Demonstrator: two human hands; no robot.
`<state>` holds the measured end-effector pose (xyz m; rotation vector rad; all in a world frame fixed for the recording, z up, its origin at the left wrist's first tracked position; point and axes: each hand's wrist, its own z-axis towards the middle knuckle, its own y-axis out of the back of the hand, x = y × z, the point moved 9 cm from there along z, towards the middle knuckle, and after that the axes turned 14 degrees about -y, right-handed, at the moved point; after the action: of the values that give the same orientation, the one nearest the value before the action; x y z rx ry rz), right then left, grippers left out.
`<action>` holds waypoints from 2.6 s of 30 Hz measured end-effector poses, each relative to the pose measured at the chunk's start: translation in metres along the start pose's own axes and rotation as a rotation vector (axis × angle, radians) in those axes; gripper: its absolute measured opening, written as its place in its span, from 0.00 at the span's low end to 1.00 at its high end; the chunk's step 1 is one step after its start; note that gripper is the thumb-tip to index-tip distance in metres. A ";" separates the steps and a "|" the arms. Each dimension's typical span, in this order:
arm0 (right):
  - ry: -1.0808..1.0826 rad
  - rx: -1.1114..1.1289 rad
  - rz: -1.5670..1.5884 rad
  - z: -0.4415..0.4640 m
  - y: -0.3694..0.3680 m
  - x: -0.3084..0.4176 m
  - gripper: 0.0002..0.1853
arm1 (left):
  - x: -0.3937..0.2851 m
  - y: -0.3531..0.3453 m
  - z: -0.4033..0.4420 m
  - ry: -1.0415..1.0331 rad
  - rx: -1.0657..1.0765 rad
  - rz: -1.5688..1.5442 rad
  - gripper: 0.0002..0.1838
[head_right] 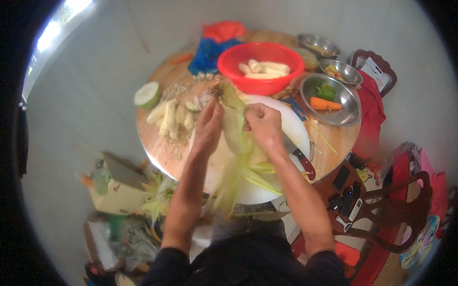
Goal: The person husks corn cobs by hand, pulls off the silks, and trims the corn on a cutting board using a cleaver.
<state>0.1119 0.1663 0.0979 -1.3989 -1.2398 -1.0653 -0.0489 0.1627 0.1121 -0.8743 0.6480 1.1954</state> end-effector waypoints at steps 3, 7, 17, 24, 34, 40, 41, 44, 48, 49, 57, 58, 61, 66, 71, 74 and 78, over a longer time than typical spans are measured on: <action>0.061 -0.049 -0.013 -0.004 0.001 -0.001 0.12 | -0.012 -0.010 -0.007 -0.019 0.080 0.088 0.22; 0.150 -0.012 0.046 -0.016 -0.006 0.007 0.14 | -0.001 -0.011 -0.011 0.034 0.076 0.183 0.21; 0.013 -0.064 0.107 0.002 0.013 -0.005 0.10 | -0.001 -0.033 -0.014 0.014 0.099 0.026 0.27; -0.149 0.056 0.712 0.006 -0.002 -0.056 0.07 | 0.008 -0.015 -0.016 -0.109 0.030 -0.011 0.31; 0.071 0.168 0.487 -0.017 -0.015 0.006 0.19 | 0.015 -0.003 -0.018 -0.019 -0.054 -0.038 0.33; 0.061 0.206 0.166 0.005 -0.012 0.005 0.23 | 0.032 0.001 -0.018 0.033 -0.025 -0.084 0.31; 0.031 0.229 0.258 0.007 -0.013 0.002 0.22 | 0.034 0.002 -0.018 0.023 -0.036 -0.118 0.30; -0.135 0.179 0.644 0.009 -0.010 -0.026 0.21 | 0.026 0.004 -0.018 -0.010 -0.111 -0.264 0.28; -0.185 0.140 0.832 0.012 -0.007 -0.069 0.19 | 0.052 0.031 -0.018 -0.027 -0.204 -0.361 0.25; -0.141 0.120 0.846 0.007 -0.009 -0.068 0.18 | 0.059 0.038 -0.020 -0.001 -0.272 -0.298 0.23; 0.009 0.191 0.399 -0.035 -0.016 -0.056 0.19 | 0.078 0.096 0.011 0.095 -0.559 -0.098 0.17; -0.030 0.064 0.176 -0.054 -0.010 -0.064 0.20 | 0.076 0.105 0.015 0.090 -0.559 -0.099 0.17; -0.010 0.085 0.082 -0.080 -0.008 -0.102 0.20 | 0.079 0.105 0.019 0.129 -0.416 -0.024 0.16; 0.021 0.116 0.127 -0.084 0.001 -0.122 0.21 | 0.087 0.091 0.005 0.239 -0.424 -0.019 0.20; -0.035 0.326 -0.177 -0.075 -0.010 -0.090 0.21 | 0.061 0.056 0.013 0.092 -0.148 0.053 0.20; 0.000 0.327 0.006 -0.056 -0.003 -0.042 0.23 | 0.047 0.040 0.010 0.057 -0.045 0.022 0.20; 0.139 0.080 -0.196 -0.024 0.007 0.001 0.28 | 0.009 0.006 0.004 -0.059 0.047 0.055 0.21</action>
<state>0.1185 0.1427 0.1023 -1.1401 -1.3214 -1.2114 -0.0522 0.1711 0.1052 -0.7833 0.6535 1.2454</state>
